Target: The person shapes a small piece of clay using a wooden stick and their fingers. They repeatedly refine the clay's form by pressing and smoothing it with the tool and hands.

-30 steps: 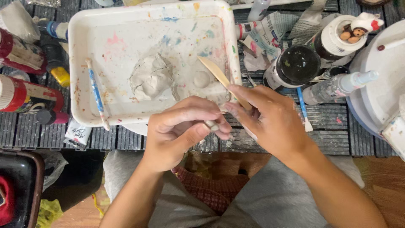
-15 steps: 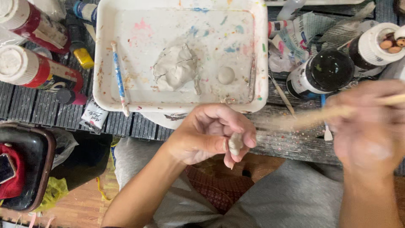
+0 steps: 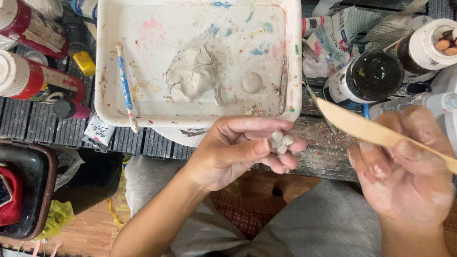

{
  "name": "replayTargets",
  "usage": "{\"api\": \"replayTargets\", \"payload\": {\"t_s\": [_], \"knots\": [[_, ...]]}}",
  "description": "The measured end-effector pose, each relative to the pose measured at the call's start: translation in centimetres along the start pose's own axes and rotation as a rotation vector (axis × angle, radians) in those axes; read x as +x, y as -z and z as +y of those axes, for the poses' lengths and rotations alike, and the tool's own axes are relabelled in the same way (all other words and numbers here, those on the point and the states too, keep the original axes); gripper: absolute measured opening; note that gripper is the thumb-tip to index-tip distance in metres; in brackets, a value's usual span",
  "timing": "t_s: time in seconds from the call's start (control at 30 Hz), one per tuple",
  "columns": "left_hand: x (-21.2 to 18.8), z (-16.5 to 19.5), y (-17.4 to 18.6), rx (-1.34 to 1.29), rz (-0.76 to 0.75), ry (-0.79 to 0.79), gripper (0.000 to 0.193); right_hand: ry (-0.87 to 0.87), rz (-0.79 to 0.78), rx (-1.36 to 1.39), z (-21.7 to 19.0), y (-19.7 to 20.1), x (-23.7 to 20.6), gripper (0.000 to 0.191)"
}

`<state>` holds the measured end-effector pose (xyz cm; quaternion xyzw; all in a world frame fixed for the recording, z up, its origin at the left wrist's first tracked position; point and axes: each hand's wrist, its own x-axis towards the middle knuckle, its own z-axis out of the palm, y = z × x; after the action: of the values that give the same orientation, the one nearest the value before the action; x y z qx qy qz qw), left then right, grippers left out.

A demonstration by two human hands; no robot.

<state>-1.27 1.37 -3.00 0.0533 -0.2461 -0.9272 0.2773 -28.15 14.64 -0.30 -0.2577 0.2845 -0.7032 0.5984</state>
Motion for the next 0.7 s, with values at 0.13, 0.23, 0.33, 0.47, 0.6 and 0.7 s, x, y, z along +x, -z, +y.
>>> {"api": "replayTargets", "payload": {"t_s": [0.13,0.23,0.33,0.47,0.6,0.7], "knots": [[-0.1,0.5,-0.8,0.110,0.049,-0.026,0.033,0.065,-0.127,-0.268,-0.7,-1.4,0.5,0.016],[-0.4,0.6,-1.1,0.151,0.080,-0.054,0.033,0.140,-0.243,-0.743,-1.1,-1.5,0.4,0.028],[-0.4,0.6,-1.2,0.185,0.054,-0.093,0.030,0.269,-0.317,-1.011,-1.1,-0.6,-0.1,0.023],[-0.5,0.7,-1.3,0.235,0.048,-0.076,0.028,0.203,-0.247,-0.763,-0.5,1.5,-1.4,0.018],[-0.7,1.0,-1.7,0.202,0.052,-0.035,0.029,0.158,-0.204,-0.717,0.1,4.1,-3.0,0.024],[-0.6,1.0,-1.9,0.224,0.056,-0.043,0.028,0.235,-0.190,-0.797,0.4,5.6,-4.0,0.017]]}}
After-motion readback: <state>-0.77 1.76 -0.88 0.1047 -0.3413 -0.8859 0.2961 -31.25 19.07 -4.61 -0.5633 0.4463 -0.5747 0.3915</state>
